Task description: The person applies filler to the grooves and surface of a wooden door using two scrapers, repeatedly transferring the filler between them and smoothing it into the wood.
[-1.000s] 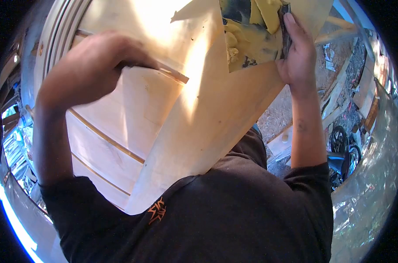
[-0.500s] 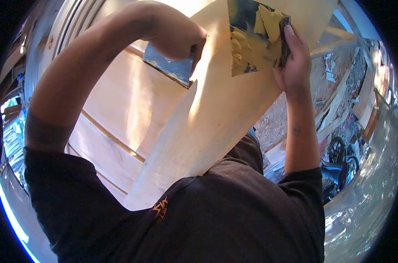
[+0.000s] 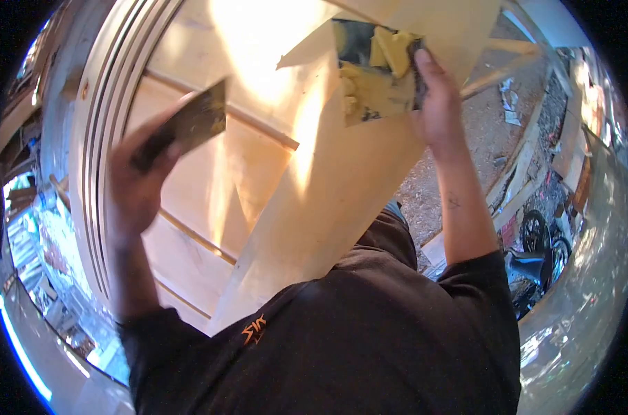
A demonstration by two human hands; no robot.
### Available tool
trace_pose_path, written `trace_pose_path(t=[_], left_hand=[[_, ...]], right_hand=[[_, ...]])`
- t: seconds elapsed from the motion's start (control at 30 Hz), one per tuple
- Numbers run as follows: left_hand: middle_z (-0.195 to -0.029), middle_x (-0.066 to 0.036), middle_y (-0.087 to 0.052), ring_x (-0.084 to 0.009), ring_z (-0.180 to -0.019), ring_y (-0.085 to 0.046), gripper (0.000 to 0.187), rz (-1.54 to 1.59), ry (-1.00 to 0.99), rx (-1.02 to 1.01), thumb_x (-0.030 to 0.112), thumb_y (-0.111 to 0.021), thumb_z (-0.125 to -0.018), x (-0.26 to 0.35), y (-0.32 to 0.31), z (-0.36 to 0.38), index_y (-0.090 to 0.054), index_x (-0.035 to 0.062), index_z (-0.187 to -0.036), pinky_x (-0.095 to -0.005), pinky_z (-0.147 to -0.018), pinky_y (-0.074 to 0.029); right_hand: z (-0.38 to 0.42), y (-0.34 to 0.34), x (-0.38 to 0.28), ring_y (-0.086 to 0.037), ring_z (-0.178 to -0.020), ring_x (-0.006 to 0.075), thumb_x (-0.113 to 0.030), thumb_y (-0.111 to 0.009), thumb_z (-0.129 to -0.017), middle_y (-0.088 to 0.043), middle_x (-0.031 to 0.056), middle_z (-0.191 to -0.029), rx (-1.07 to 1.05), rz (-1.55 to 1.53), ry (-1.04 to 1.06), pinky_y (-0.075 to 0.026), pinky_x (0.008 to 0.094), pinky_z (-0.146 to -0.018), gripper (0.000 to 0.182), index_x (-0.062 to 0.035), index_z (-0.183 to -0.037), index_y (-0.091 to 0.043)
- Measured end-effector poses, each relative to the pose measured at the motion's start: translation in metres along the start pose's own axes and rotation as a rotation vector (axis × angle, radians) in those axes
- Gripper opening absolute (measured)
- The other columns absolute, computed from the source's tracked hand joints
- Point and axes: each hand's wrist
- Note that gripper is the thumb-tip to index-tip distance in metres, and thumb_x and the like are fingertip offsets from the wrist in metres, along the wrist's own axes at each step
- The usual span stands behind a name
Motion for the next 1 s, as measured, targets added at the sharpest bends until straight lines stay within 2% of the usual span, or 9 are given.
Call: trace_pose_path(t=[0.03, 0.17, 0.23, 0.27, 0.37, 0.4, 0.53, 0.87, 1.0], left_hand=[[-0.114, -0.017, -0.063, -0.0204, -0.111, -0.057, 0.045, 0.103, 0.081, 0.144, -0.015, -0.045, -0.082, 0.002, -0.008, 0.017, -0.055, -0.0023, -0.124, -0.0316, -0.096, -0.042], [-0.125, -0.022, -0.054, -0.0284, -0.117, -0.053, 0.045, 0.223, -0.119, 0.444, -0.014, -0.044, -0.085, -0.017, -0.069, 0.076, -0.050, -0.0039, -0.128, -0.0359, -0.100, -0.040], [-0.124, -0.025, -0.053, -0.0341, -0.118, -0.052, 0.045, 0.100, -0.254, 0.527, -0.014, -0.044, -0.085, -0.014, -0.083, 0.088, -0.047, -0.0054, -0.129, -0.0403, -0.101, -0.039], [-0.123, -0.026, -0.053, -0.0353, -0.114, -0.053, 0.041, -0.016, -0.372, 0.573, -0.005, -0.046, -0.090, -0.010, -0.084, 0.092, -0.044, -0.0060, -0.131, -0.0426, -0.099, -0.040], [-0.121, -0.028, -0.051, -0.0439, -0.115, -0.050, 0.041, -0.142, -0.741, 0.691, -0.003, -0.044, -0.091, 0.002, -0.083, 0.106, -0.044, 0.0060, -0.132, -0.0503, -0.099, -0.041], [-0.122, -0.024, -0.051, -0.0431, -0.120, -0.046, 0.036, -0.130, -0.647, 0.634, 0.001, -0.064, -0.082, 0.007, -0.083, 0.122, -0.058, 0.0157, -0.114, -0.0561, -0.101, -0.036], [-0.126, -0.020, -0.045, -0.0418, -0.119, -0.047, 0.044, -0.305, -0.639, 0.605, 0.001, -0.070, -0.074, -0.011, -0.087, 0.133, -0.059, 0.0174, -0.112, -0.0563, -0.102, -0.034], [-0.127, -0.020, -0.040, -0.0431, -0.122, -0.041, 0.048, -0.318, -0.574, 0.597, -0.009, -0.065, -0.071, -0.029, -0.087, 0.148, -0.057, 0.0130, -0.113, -0.0550, -0.103, -0.035], [-0.127, -0.021, -0.040, -0.0438, -0.122, -0.042, 0.054, -0.342, -0.328, 0.530, -0.021, -0.056, -0.069, -0.033, -0.066, 0.146, -0.052, 0.0061, -0.116, -0.0485, -0.098, -0.044]], right_hand=[[0.004, -0.009, -0.002, -0.056, -0.111, 0.0231, -0.022, -0.041, -0.098, -0.056, 0.0129, -0.122, 0.035, -0.051, -0.025, -0.043, 0.0364, -0.098, 0.039, 0.0049, -0.125, -0.046], [0.030, -0.055, 0.006, -0.056, -0.111, 0.0221, -0.023, -0.040, -0.099, -0.056, 0.0130, -0.122, 0.028, -0.202, -0.110, -0.044, 0.0358, -0.098, 0.039, 0.0037, -0.127, -0.045], [0.047, -0.083, 0.008, -0.058, -0.109, 0.0215, -0.024, -0.039, -0.099, -0.057, 0.0132, -0.120, -0.026, -0.200, -0.124, -0.045, 0.0347, -0.097, 0.039, 0.0039, -0.126, -0.046], [0.056, -0.097, 0.007, -0.059, -0.106, 0.0212, -0.024, -0.038, -0.100, -0.058, 0.0135, -0.117, -0.051, -0.181, -0.119, -0.046, 0.0340, -0.094, 0.038, 0.0048, -0.124, -0.047], [0.080, -0.133, 0.004, -0.061, -0.101, 0.0207, -0.022, -0.035, -0.100, -0.059, 0.0143, -0.114, -0.122, -0.156, -0.155, -0.049, 0.0323, -0.090, 0.037, 0.0057, -0.122, -0.046], [0.086, -0.138, 0.004, -0.061, -0.101, 0.0207, -0.022, -0.035, -0.100, -0.059, 0.0144, -0.113, -0.153, -0.153, -0.170, -0.049, 0.0325, -0.090, 0.036, 0.0057, -0.122, -0.046], [0.114, -0.167, -0.003, -0.061, -0.100, 0.0209, -0.021, -0.035, -0.101, -0.059, 0.0142, -0.113, -0.245, -0.175, -0.201, -0.050, 0.0334, -0.090, 0.035, 0.0051, -0.121, -0.046], [0.139, -0.163, -0.003, -0.058, -0.105, 0.0192, -0.020, -0.035, -0.101, -0.058, 0.0119, -0.114, -0.274, -0.184, -0.129, -0.047, 0.0333, -0.092, 0.033, 0.0038, -0.121, -0.046], [0.142, -0.149, -0.006, -0.059, -0.102, 0.0185, -0.020, -0.035, -0.101, -0.059, 0.0111, -0.113, -0.259, -0.198, -0.105, -0.048, 0.0327, -0.091, 0.032, 0.0035, -0.120, -0.047]])
Point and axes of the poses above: each hand's wrist, its own z-axis away from the middle knuckle, its own y-axis out of the back of the hand, x = y × z
